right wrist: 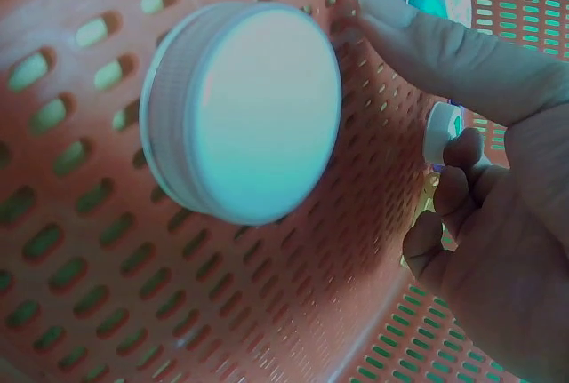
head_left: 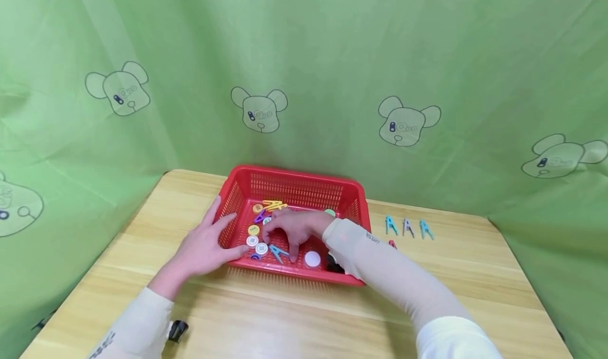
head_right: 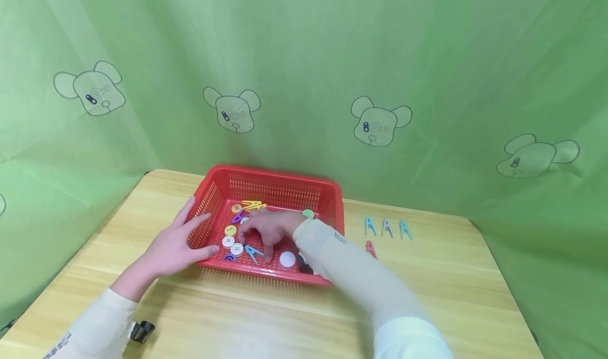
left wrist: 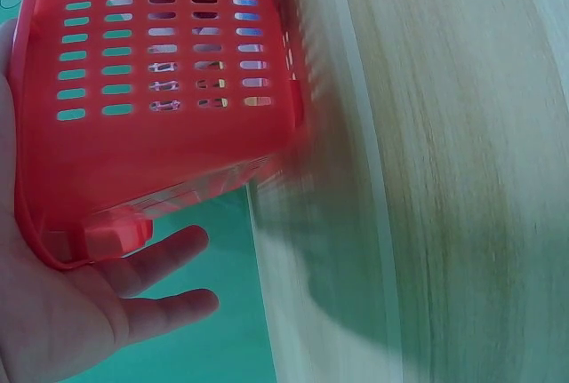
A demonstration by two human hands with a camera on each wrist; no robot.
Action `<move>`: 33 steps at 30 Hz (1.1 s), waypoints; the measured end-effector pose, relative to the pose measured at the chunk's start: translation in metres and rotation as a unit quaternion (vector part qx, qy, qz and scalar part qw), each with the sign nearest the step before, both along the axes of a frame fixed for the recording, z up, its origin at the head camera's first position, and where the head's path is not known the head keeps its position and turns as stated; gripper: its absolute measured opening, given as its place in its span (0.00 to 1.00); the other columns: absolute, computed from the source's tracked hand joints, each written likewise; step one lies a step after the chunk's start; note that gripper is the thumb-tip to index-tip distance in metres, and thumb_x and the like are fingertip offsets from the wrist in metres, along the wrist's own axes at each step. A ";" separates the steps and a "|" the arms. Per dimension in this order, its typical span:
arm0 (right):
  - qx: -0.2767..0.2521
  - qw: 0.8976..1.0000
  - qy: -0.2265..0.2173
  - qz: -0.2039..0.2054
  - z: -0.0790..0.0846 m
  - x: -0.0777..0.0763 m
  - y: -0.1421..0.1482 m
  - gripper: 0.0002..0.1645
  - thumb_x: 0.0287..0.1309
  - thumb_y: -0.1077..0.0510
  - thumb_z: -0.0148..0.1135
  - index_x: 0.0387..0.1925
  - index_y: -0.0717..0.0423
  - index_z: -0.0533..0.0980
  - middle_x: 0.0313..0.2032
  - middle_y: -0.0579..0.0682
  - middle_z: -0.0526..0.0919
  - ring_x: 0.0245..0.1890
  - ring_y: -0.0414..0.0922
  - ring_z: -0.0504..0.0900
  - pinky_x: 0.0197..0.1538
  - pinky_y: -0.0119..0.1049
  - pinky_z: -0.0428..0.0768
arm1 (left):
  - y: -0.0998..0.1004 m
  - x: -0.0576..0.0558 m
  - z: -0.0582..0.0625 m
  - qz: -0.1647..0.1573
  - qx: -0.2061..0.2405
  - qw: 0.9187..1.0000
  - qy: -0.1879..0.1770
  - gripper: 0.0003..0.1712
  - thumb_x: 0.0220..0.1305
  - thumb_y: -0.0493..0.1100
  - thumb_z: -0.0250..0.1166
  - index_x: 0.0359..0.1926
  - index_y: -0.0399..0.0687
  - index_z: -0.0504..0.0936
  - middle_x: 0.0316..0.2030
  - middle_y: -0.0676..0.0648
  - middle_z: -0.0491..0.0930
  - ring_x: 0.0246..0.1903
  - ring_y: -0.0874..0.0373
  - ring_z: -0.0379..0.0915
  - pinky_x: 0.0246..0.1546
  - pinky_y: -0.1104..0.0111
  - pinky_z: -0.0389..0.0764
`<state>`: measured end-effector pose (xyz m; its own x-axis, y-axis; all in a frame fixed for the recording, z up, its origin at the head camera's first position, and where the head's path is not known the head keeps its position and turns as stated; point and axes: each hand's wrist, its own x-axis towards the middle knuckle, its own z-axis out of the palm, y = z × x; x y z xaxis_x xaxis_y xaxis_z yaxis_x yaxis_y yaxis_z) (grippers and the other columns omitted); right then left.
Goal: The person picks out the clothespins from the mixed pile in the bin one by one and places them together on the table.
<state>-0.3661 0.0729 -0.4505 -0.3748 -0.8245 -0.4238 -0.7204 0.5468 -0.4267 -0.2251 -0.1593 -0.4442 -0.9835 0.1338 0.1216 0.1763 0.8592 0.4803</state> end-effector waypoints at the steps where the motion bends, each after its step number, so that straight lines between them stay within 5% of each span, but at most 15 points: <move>1: -0.002 1.000 -0.003 0.002 0.000 0.000 0.000 0.34 0.34 0.53 0.86 0.44 0.24 0.78 0.48 0.40 0.69 0.55 0.41 0.65 0.58 0.43 0.73 | 0.000 0.000 0.000 0.000 -0.001 1.000 0.001 0.57 0.53 0.74 0.67 0.72 0.39 0.67 0.78 0.37 0.38 0.62 0.30 0.65 0.50 0.39 0.76; 12: -0.013 1.000 0.000 0.024 -0.001 -0.001 -0.002 0.31 0.36 0.52 0.85 0.44 0.25 0.83 0.50 0.40 0.70 0.56 0.42 0.65 0.62 0.43 0.68 | -0.001 0.002 0.000 0.006 0.005 1.000 -0.008 0.58 0.52 0.76 0.65 0.72 0.41 0.67 0.78 0.39 0.37 0.64 0.31 0.64 0.50 0.40 0.77; 19: -0.017 0.998 0.048 0.044 0.001 -0.002 -0.003 0.29 0.36 0.48 0.86 0.44 0.27 0.83 0.48 0.40 0.72 0.51 0.39 0.69 0.60 0.37 0.70 | 0.000 0.001 0.001 0.006 0.007 1.000 -0.004 0.56 0.54 0.75 0.66 0.72 0.41 0.67 0.78 0.39 0.37 0.63 0.31 0.65 0.51 0.39 0.76; 33: -0.052 0.999 0.010 -0.010 0.010 -0.013 -0.003 0.29 0.36 0.56 0.86 0.45 0.38 0.85 0.49 0.40 0.77 0.55 0.45 0.72 0.62 0.39 0.69 | -0.002 -0.001 0.001 0.008 0.003 1.000 -0.001 0.51 0.58 0.66 0.68 0.72 0.40 0.67 0.78 0.39 0.36 0.63 0.31 0.65 0.50 0.39 0.76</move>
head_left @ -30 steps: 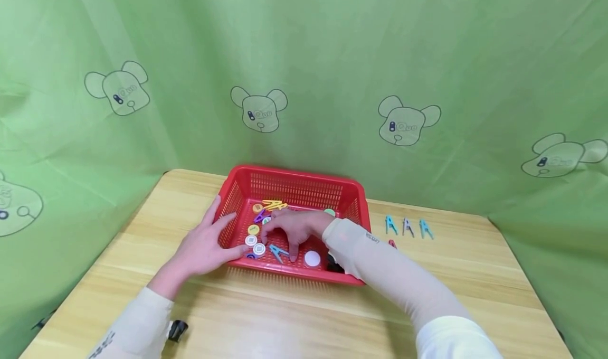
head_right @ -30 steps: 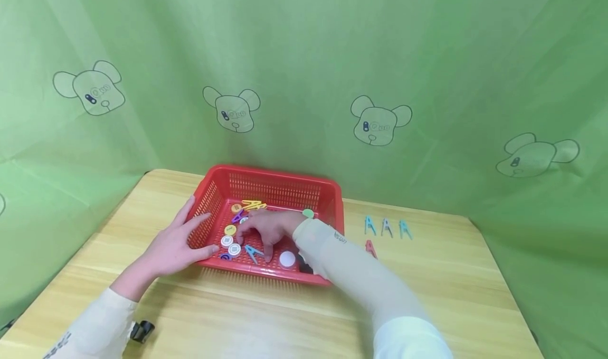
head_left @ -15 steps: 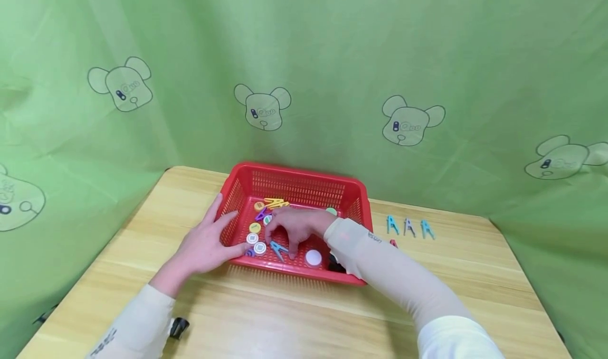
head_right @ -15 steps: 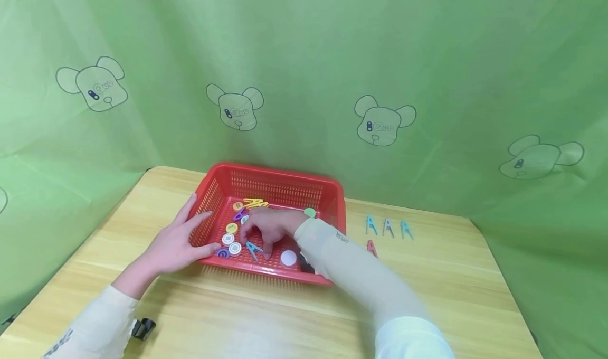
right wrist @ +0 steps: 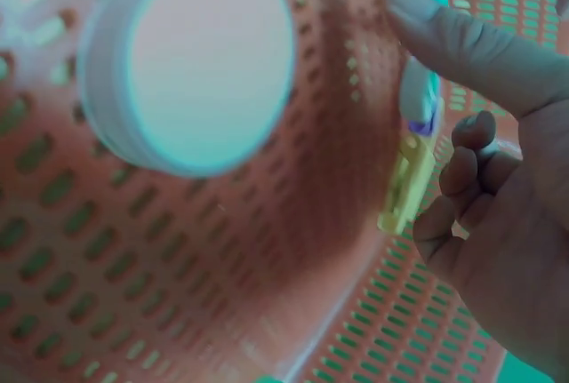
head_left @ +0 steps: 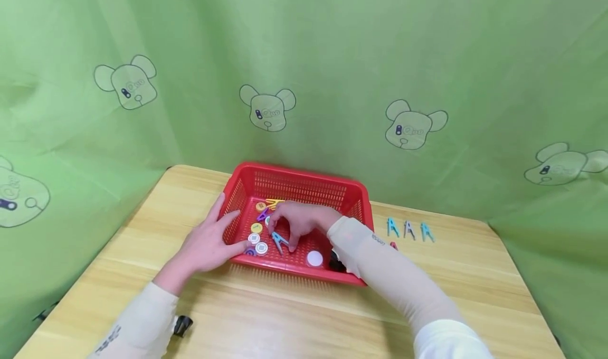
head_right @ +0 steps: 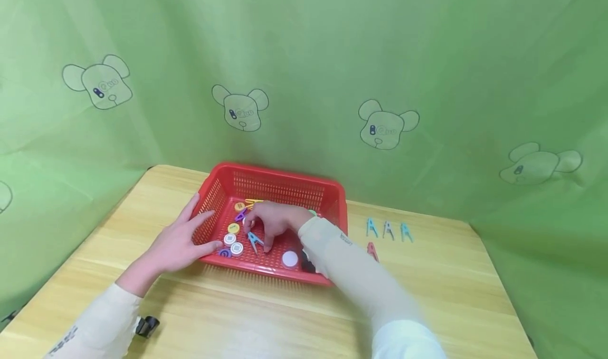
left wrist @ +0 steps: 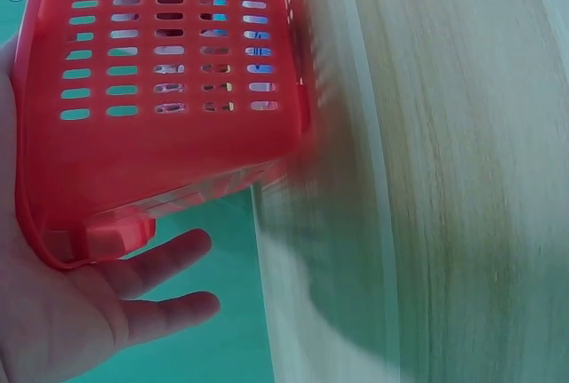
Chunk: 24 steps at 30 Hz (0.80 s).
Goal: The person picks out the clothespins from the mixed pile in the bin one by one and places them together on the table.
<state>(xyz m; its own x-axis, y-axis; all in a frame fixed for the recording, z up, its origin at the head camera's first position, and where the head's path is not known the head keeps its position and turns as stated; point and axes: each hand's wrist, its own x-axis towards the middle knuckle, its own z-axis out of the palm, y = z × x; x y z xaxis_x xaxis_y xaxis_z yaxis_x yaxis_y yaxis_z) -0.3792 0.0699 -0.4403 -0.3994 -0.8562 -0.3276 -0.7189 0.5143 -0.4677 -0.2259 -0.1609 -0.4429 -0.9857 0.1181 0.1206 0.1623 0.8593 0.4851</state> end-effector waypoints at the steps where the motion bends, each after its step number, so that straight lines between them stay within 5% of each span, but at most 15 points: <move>1: -0.009 1.000 -0.004 -0.004 0.001 -0.001 0.001 0.29 0.36 0.56 0.86 0.45 0.39 0.85 0.49 0.40 0.77 0.55 0.46 0.73 0.61 0.39 0.70 | 0.000 0.000 0.000 0.000 0.000 1.000 -0.001 0.50 0.58 0.66 0.68 0.72 0.40 0.67 0.78 0.39 0.36 0.63 0.31 0.64 0.50 0.39 0.76; 10: -0.068 0.997 -0.043 -0.018 0.010 -0.011 0.008 0.30 0.37 0.59 0.86 0.48 0.48 0.84 0.51 0.48 0.77 0.58 0.55 0.72 0.64 0.50 0.69 | 0.002 0.001 0.002 0.001 0.004 1.000 -0.004 0.51 0.57 0.66 0.69 0.72 0.40 0.67 0.78 0.38 0.35 0.65 0.31 0.62 0.50 0.39 0.76; 14: -0.077 0.995 -0.051 -0.047 0.017 -0.010 0.011 0.31 0.40 0.59 0.85 0.50 0.47 0.84 0.54 0.53 0.76 0.59 0.55 0.71 0.64 0.49 0.68 | 0.003 0.003 0.001 0.004 0.004 1.000 -0.008 0.51 0.57 0.66 0.69 0.72 0.40 0.67 0.78 0.38 0.36 0.65 0.30 0.61 0.50 0.39 0.76; 24: -0.098 0.986 -0.050 -0.122 0.038 -0.010 0.036 0.33 0.39 0.51 0.85 0.51 0.40 0.82 0.56 0.46 0.76 0.60 0.49 0.69 0.55 0.42 0.77 | -0.001 0.005 0.005 0.004 0.008 1.000 -0.022 0.60 0.51 0.78 0.65 0.73 0.44 0.65 0.78 0.40 0.34 0.65 0.30 0.61 0.49 0.39 0.77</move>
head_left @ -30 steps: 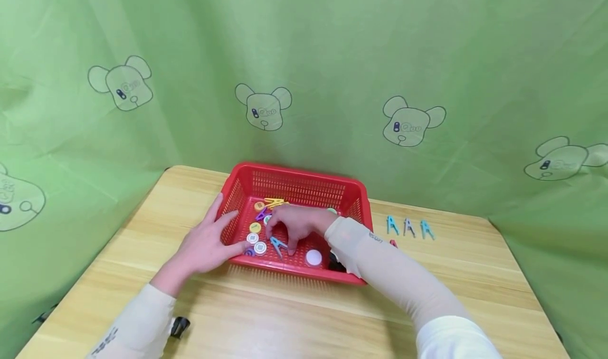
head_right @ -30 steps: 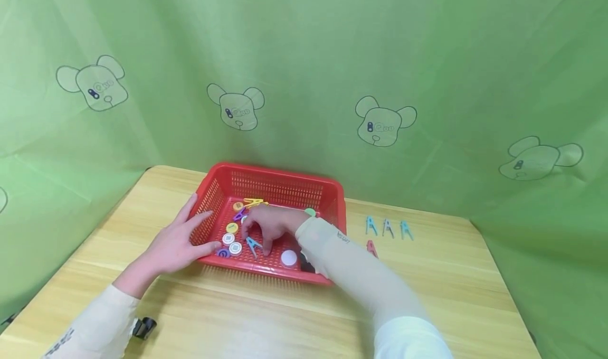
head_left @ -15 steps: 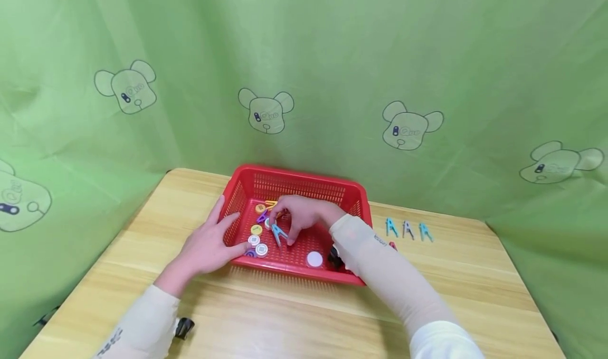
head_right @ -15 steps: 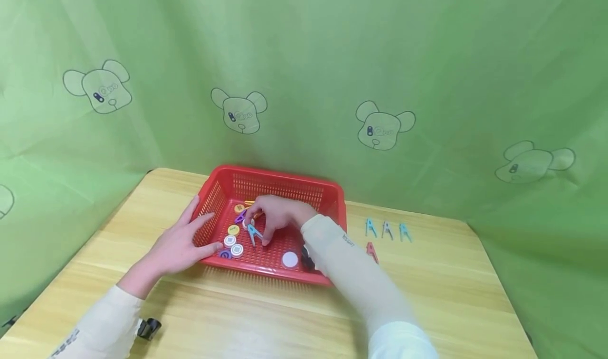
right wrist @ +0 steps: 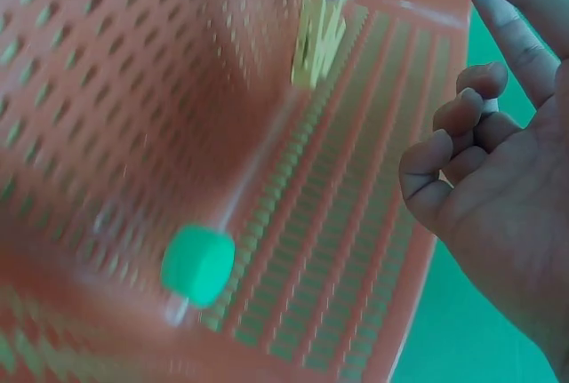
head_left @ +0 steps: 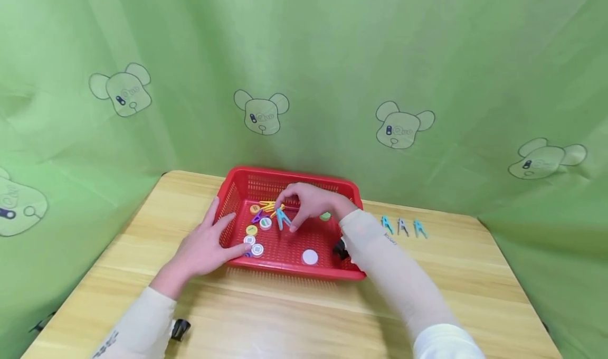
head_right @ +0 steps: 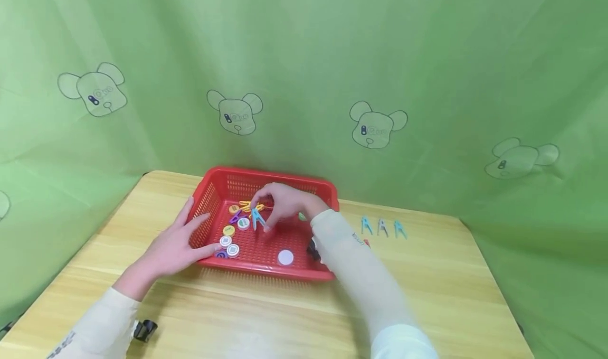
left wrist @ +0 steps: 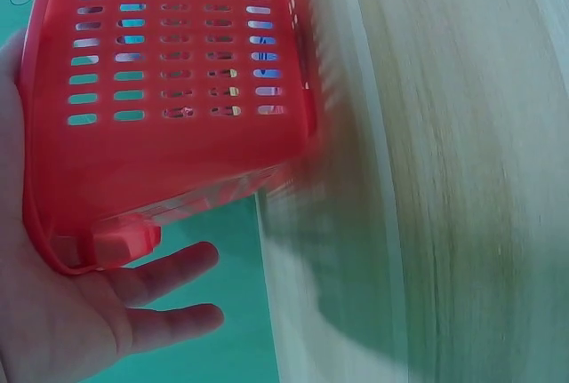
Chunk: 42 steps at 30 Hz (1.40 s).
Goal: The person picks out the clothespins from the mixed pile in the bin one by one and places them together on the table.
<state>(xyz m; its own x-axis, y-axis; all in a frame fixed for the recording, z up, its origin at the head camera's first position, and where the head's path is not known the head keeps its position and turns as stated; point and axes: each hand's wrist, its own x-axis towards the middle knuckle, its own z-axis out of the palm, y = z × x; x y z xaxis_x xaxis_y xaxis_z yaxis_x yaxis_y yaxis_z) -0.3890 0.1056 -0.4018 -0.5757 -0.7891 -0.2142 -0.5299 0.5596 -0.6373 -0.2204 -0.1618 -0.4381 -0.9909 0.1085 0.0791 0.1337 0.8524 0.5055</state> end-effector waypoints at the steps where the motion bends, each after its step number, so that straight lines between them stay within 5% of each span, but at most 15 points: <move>1: -0.002 1.000 0.004 -0.005 0.003 -0.001 0.005 0.33 0.39 0.50 0.85 0.51 0.39 0.82 0.55 0.45 0.76 0.59 0.48 0.68 0.55 0.43 0.77 | 0.000 0.000 0.000 0.002 0.002 1.000 -0.003 0.62 0.49 0.80 0.64 0.74 0.44 0.65 0.78 0.40 0.34 0.65 0.31 0.61 0.49 0.39 0.77; 9: -0.033 0.999 0.009 -0.005 0.026 -0.002 0.036 0.33 0.39 0.52 0.86 0.51 0.44 0.82 0.51 0.40 0.79 0.61 0.55 0.69 0.64 0.53 0.68 | 0.000 -0.002 0.004 -0.004 0.009 1.000 -0.014 0.66 0.44 0.81 0.66 0.75 0.45 0.63 0.78 0.40 0.34 0.66 0.31 0.59 0.49 0.39 0.77; 17: -0.059 0.998 0.015 -0.002 0.044 0.001 0.059 0.34 0.37 0.55 0.86 0.51 0.50 0.82 0.48 0.50 0.80 0.54 0.59 0.71 0.58 0.54 0.73 | 0.001 -0.004 0.002 -0.005 0.025 0.999 -0.023 0.66 0.44 0.79 0.68 0.75 0.44 0.62 0.78 0.41 0.33 0.67 0.33 0.56 0.49 0.39 0.77; 23: -0.066 0.998 0.011 -0.016 0.045 0.004 0.080 0.33 0.38 0.59 0.85 0.50 0.50 0.81 0.47 0.54 0.80 0.52 0.61 0.73 0.56 0.56 0.74 | 0.000 -0.002 0.004 -0.003 0.033 0.999 -0.027 0.65 0.46 0.77 0.69 0.75 0.44 0.62 0.78 0.40 0.34 0.67 0.32 0.56 0.48 0.39 0.77; 31: -0.067 0.997 0.021 -0.040 0.045 0.010 0.109 0.32 0.40 0.59 0.85 0.51 0.54 0.81 0.42 0.54 0.80 0.42 0.53 0.72 0.45 0.48 0.74 | 0.001 -0.002 0.004 -0.005 0.032 0.999 -0.025 0.65 0.45 0.78 0.69 0.75 0.44 0.62 0.78 0.40 0.34 0.65 0.32 0.58 0.48 0.39 0.77; 42: -0.058 0.995 0.032 -0.080 0.039 0.019 0.151 0.31 0.41 0.62 0.83 0.51 0.54 0.81 0.41 0.59 0.78 0.41 0.53 0.70 0.45 0.49 0.72 | 0.001 0.000 0.003 -0.009 0.031 0.999 -0.019 0.64 0.46 0.76 0.69 0.74 0.42 0.63 0.78 0.39 0.34 0.67 0.31 0.56 0.48 0.38 0.76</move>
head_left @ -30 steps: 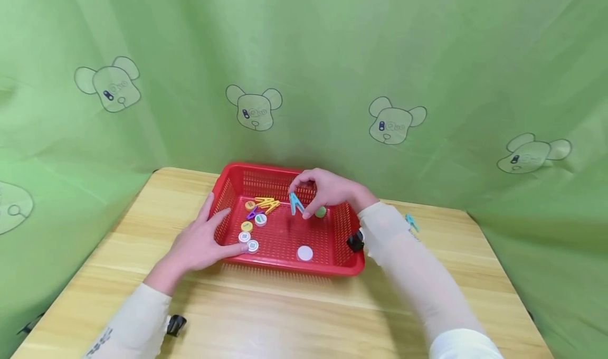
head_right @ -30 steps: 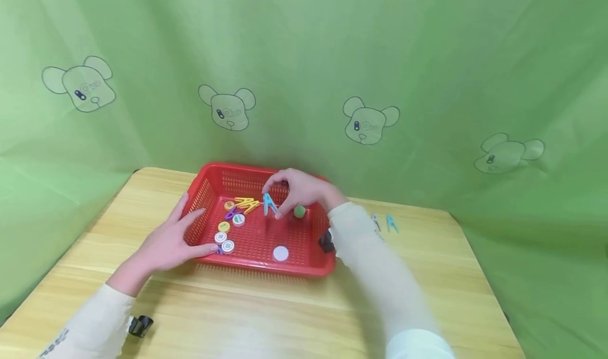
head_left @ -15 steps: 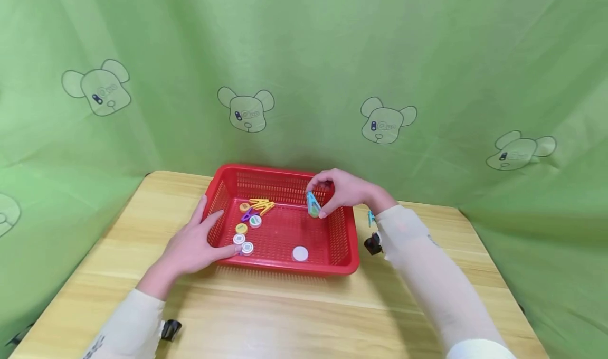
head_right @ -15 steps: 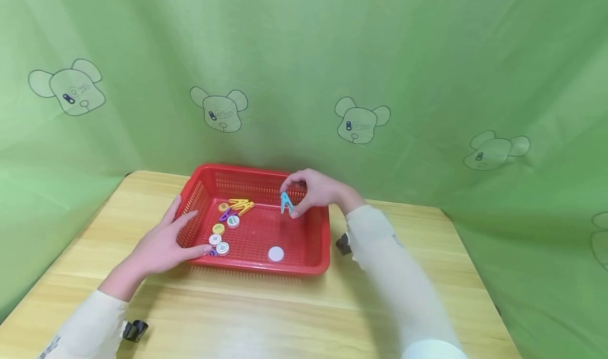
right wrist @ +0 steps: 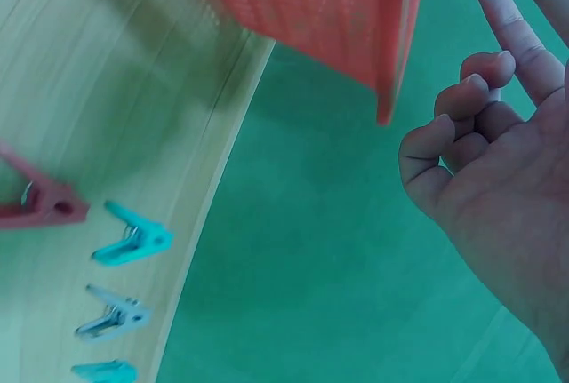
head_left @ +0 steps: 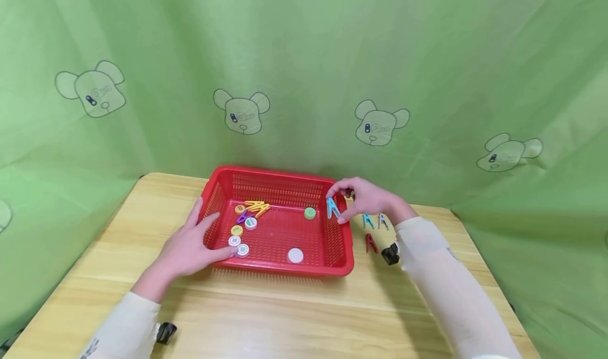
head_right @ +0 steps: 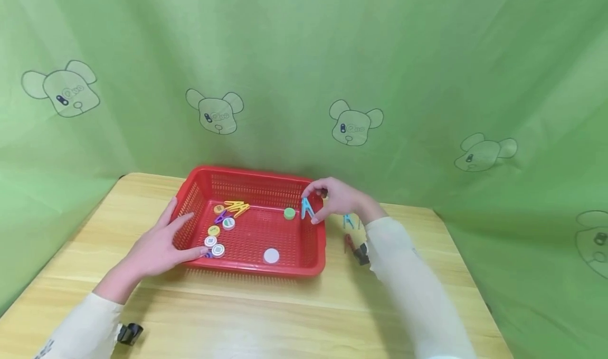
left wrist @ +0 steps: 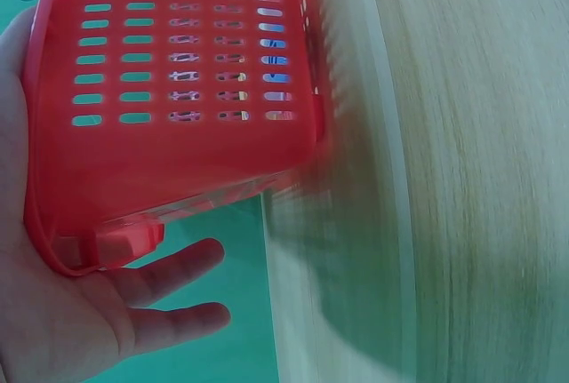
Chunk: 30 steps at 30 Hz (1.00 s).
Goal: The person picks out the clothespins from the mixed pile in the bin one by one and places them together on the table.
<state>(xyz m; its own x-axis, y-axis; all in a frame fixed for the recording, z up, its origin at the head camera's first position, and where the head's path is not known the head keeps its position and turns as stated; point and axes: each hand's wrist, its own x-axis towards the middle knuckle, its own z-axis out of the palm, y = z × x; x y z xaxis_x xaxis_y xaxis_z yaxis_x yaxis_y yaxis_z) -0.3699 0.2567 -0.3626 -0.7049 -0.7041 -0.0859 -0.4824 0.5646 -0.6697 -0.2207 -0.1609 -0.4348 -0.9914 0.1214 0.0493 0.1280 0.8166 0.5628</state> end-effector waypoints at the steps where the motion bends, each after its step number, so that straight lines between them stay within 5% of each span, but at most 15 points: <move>1: -0.004 1.000 0.001 -0.003 -0.002 0.000 0.004 0.31 0.41 0.62 0.83 0.51 0.53 0.81 0.42 0.59 0.78 0.41 0.52 0.70 0.44 0.48 0.72 | 0.000 0.000 0.000 0.001 -0.001 1.000 0.000 0.64 0.47 0.77 0.69 0.74 0.41 0.63 0.78 0.38 0.34 0.66 0.31 0.57 0.48 0.38 0.76; 18: 0.001 0.998 0.010 -0.055 -0.027 0.008 0.062 0.36 0.39 0.51 0.85 0.53 0.54 0.81 0.33 0.51 0.71 0.36 0.51 0.67 0.38 0.41 0.70 | 0.000 0.003 0.001 -0.003 -0.003 1.000 0.000 0.63 0.48 0.77 0.68 0.74 0.40 0.64 0.78 0.37 0.34 0.66 0.30 0.57 0.47 0.38 0.77; 30: -0.025 0.996 -0.002 -0.086 -0.039 0.021 0.101 0.35 0.41 0.62 0.83 0.55 0.61 0.80 0.35 0.54 0.75 0.36 0.51 0.69 0.37 0.38 0.72 | 0.001 0.001 0.002 -0.010 -0.012 1.000 0.007 0.63 0.49 0.76 0.68 0.74 0.40 0.64 0.78 0.36 0.34 0.67 0.30 0.55 0.48 0.37 0.76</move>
